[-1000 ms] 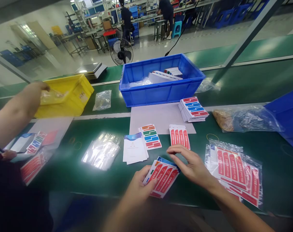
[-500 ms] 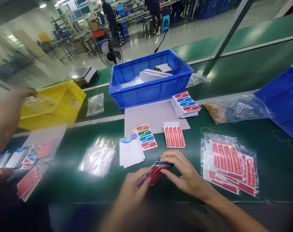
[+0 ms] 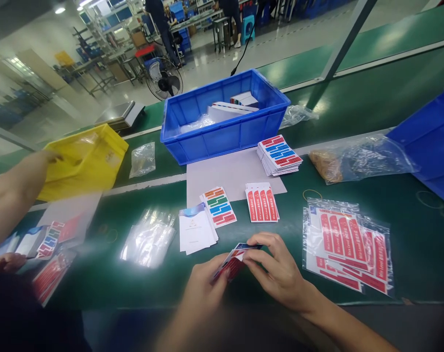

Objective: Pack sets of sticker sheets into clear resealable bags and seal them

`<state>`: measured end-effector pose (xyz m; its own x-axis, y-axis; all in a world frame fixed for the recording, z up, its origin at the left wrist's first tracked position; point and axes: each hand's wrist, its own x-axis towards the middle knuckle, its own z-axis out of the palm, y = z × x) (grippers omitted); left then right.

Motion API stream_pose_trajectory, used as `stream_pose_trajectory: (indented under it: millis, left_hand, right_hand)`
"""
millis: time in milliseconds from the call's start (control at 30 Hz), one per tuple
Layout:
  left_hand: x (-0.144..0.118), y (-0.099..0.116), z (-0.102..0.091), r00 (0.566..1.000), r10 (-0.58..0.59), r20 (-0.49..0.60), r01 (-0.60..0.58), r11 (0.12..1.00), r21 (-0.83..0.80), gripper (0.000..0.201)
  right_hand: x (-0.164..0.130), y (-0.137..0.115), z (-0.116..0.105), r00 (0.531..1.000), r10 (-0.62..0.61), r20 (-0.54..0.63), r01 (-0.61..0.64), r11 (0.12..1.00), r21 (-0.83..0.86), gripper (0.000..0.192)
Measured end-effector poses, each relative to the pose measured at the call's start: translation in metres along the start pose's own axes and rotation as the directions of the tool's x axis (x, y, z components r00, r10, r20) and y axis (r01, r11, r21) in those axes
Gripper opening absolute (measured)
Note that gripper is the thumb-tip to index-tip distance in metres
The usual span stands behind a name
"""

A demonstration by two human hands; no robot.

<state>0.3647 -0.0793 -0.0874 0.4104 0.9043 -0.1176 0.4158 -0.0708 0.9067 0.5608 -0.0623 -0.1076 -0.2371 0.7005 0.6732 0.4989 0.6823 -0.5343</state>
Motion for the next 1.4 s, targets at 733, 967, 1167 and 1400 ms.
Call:
stream_pose_trajectory:
  millis: [733,967,1167,1400]
  left_hand:
    - [-0.009,-0.033,0.016,0.923,-0.359,0.136,0.334,0.578,-0.745,0.050]
    - [0.000,-0.036,0.023,0.939,-0.336,0.070,0.239,0.495,-0.835,0.031]
    - [-0.002,-0.042,0.043,0.935,-0.344,0.083,0.233,0.423,-0.876,0.030]
    - [-0.012,-0.033,0.003,0.966,-0.257,-0.026,0.190,0.774,-0.604,0.027]
  right_hand:
    - [0.029,0.025,-0.033,0.939,0.342,0.039,-0.344,0.925,0.161,0.003]
    - [0.018,0.008,-0.006,0.941,0.012,0.337,-0.086,0.975,0.204,0.008]
    - [-0.005,-0.008,0.023,0.932,-0.033,0.360,-0.012,0.992,0.122,0.013]
    - [0.029,0.033,-0.021,0.945,0.282,0.165,-0.291,0.956,0.034,0.011]
